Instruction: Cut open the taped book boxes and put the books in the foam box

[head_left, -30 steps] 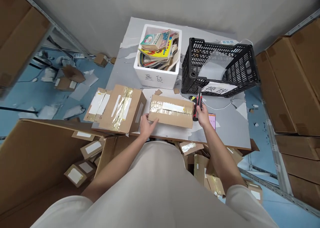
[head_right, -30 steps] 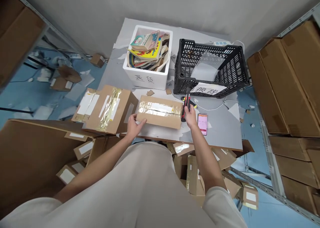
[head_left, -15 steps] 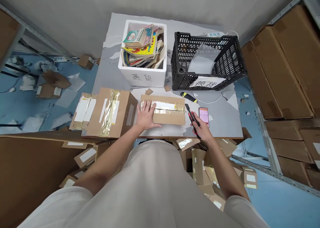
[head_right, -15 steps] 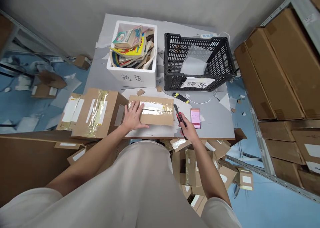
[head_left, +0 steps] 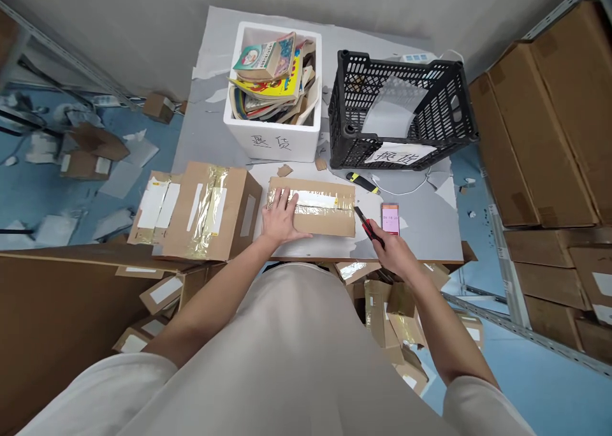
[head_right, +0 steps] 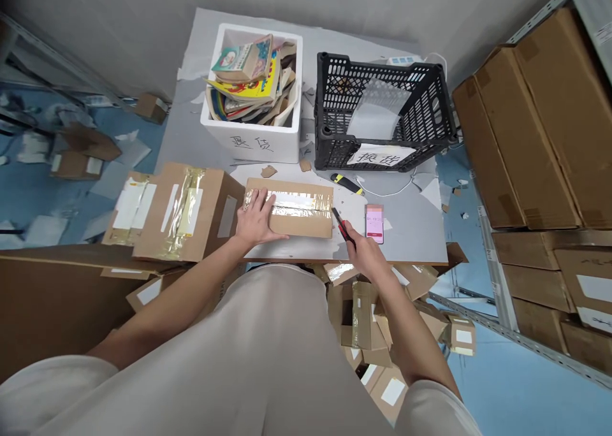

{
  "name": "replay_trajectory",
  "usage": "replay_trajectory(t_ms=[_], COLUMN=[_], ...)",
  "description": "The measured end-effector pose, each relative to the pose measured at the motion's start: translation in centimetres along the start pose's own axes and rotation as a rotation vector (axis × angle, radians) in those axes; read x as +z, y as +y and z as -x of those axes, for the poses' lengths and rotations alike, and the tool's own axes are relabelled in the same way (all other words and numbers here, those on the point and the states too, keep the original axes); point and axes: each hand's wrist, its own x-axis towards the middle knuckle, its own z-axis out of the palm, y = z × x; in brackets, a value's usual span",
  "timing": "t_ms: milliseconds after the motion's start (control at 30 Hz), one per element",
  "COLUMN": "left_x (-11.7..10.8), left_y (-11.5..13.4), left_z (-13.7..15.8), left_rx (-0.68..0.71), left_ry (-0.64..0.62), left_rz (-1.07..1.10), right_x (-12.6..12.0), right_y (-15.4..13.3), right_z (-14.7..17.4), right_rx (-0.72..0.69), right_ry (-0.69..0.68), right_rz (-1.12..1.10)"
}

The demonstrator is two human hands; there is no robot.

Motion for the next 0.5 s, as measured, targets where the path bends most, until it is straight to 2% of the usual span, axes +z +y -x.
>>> replay_trajectory(t_ms=[133, 200, 367, 500], left_x=[0.1, 0.2, 0.2, 0.1], left_y=[-0.1, -0.2, -0.3, -0.3], left_z=[-0.1, -0.1, 0.0, 0.2], left_rx=[-0.009, 0.001, 0.013, 0.044], left_ry=[-0.01, -0.008, -0.001, 0.021], left_rz=[0.017, 0.024, 0.014, 0.023], right_x=[1.5, 2.4, 3.6, 4.1], right_y=[0.7, 1.3, 2.3, 2.3], right_z=[2.1, 3.4, 5.3, 4.5], right_rx=[-0.016, 0.024, 0.207, 0.253], right_ry=[-0.125, -0.128, -0.009, 0.085], right_rz=[0.068, 0.058, 0.003, -0.134])
